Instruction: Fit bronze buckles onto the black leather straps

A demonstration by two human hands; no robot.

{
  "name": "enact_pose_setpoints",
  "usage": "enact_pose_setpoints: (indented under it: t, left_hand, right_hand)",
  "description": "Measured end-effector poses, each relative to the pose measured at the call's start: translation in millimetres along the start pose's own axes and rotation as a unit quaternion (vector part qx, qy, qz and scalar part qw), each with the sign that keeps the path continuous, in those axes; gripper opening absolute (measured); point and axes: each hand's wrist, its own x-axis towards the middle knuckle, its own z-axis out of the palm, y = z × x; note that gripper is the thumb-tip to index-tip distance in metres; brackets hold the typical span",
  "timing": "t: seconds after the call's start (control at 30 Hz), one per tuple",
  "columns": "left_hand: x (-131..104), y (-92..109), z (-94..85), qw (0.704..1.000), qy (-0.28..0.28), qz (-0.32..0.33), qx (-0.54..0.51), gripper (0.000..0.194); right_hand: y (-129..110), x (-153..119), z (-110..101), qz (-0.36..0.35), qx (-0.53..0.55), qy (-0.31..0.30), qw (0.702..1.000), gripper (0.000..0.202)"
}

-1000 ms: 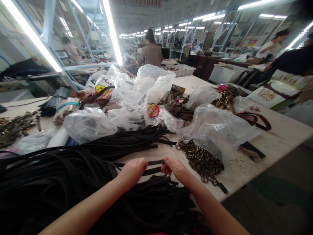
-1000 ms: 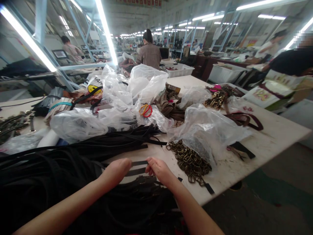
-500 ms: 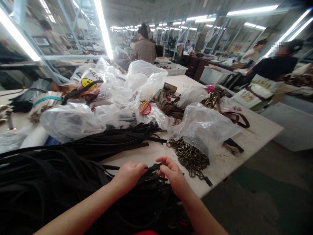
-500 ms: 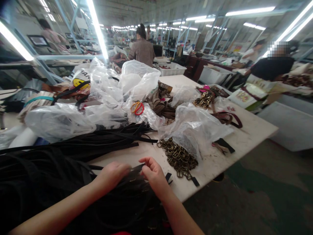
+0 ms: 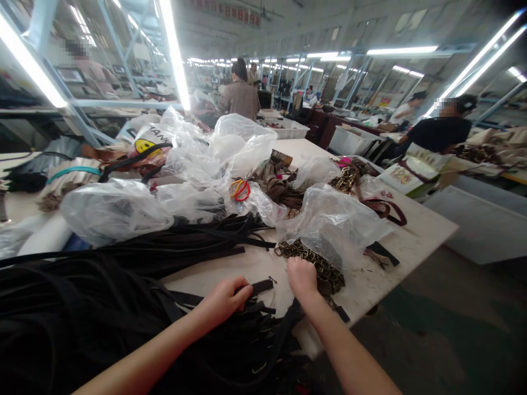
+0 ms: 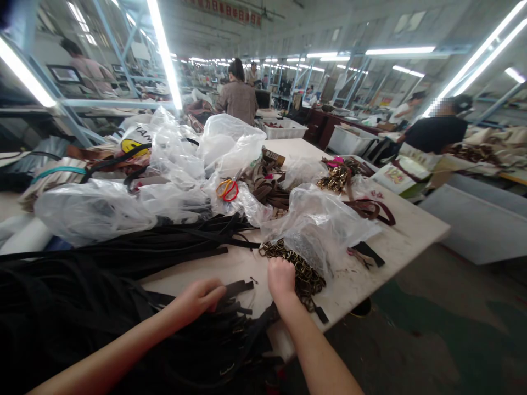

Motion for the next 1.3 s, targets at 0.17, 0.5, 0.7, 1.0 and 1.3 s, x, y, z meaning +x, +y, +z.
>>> enact_pose_setpoints:
  t: [0.17,0.5,0.7,1.0,1.3]
  left_hand:
    - [1,0,-0.3,0.998,0.03,0.008,-0.058,0.029]
    - [16,-7,-7.3,0.949,0.116,-0.078,-0.281,0.03]
    - [5,-4,-12.9,0.941,0.065,-0.101,-0.318,0.029]
    - [-1,3,-17.5,0.95,0.065,-0.09,-0.291,0.031]
    - [2,-7,-15.6,0.931,0.113,-0.102,-0.333,0.035]
  right_hand:
    - [-4,6,1,-0.011,0.017,-0.015,1.0,0.022]
    - [-40,-34,-40,-0.06,0.669,-0.155,0.725,0.022]
    - [-65,-41,-41,-0.052,0.75,-0.216,0.623,0.026]
    - [-69,-39,-38,0.0,0.77,-0.204,0.604,0.029]
    - [-66,-31,-35,0.074,0.819,-0.131,0.554,0.033]
